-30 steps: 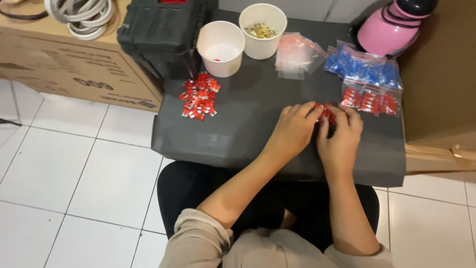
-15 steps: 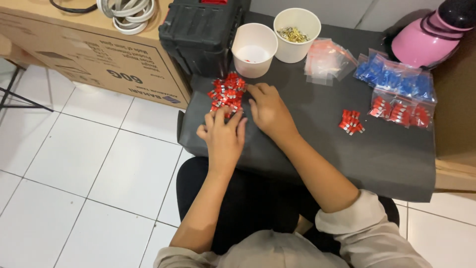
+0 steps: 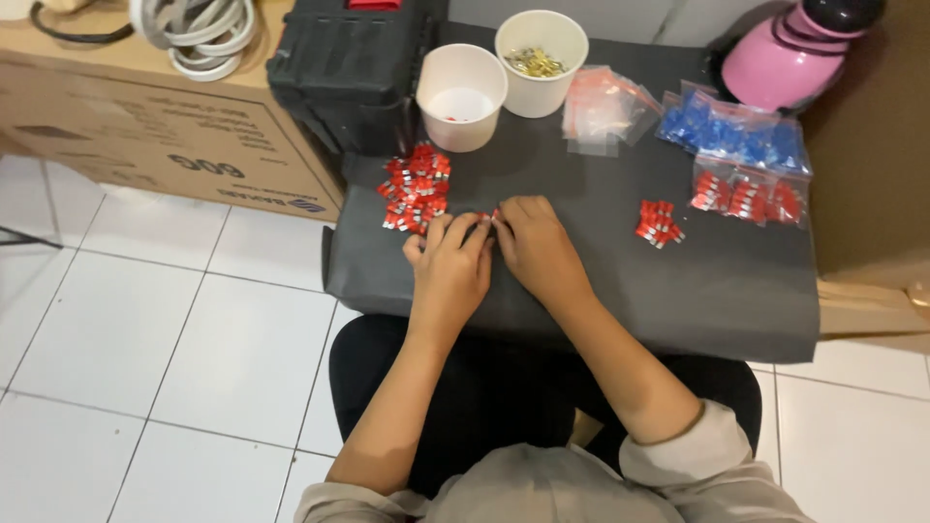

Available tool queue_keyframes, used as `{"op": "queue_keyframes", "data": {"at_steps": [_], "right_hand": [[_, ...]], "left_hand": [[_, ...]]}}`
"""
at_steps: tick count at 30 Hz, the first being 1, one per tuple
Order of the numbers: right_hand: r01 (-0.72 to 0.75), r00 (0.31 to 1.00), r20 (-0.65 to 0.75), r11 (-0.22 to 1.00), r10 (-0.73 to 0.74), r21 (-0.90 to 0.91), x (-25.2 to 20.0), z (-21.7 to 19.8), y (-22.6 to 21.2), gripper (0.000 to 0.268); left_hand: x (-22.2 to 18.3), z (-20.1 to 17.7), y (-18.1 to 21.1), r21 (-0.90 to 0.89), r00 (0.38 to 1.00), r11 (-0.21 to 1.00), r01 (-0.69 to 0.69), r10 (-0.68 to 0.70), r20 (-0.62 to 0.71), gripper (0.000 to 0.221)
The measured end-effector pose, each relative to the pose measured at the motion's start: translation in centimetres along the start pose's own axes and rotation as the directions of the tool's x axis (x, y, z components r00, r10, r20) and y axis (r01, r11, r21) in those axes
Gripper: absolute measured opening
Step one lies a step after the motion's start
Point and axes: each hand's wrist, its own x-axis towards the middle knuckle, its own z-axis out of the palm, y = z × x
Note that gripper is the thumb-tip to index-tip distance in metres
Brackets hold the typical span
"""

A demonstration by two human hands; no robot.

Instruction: Sorting red automotive fuses and placing them into small plastic bags on a workspace.

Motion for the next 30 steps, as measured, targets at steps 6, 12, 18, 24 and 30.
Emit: {"op": "queue_keyframes", "data": {"at_steps": [6,12,18,24,30], "right_hand": [[-0.068,0.989,-0.132,0.998,0.070,0.017,-4.3,-4.6,-0.3,0.006],[-0.175,0.966,-0.197,0.984,0.166,-0.026,-10.0,-9.8,2.1,0.009],[-0.369,0.906,-0.279,0.918,0.320,-0.147,-12.5,-14.5,4.2,0.008],[-0.429,0.870,-0.332,0.892,0.365,-0.145,-12.2,-13.6,8.6,0.011],[-0.406,0.873,-0.340,0.907,0.350,-0.110,-9.9,-12.7,8.9,0.017]], "left_hand": [[-0.2,0.0,3.3,-0.129,0.995,0.988,-0.085,0.090,0.038,0.025],[-1.1,1.9,9.1,-0.210,0.961,0.945,-0.249,0.268,0.065,0.032],[0.9,2.5,11.8,-0.184,0.972,0.967,-0.177,0.201,0.122,0.038],[3.6,5.1,13.2,-0.261,0.951,0.951,-0.167,0.225,0.214,0.041],[4.9,7.0,14.2,-0.375,0.922,0.919,-0.125,0.247,0.299,0.051]]}}
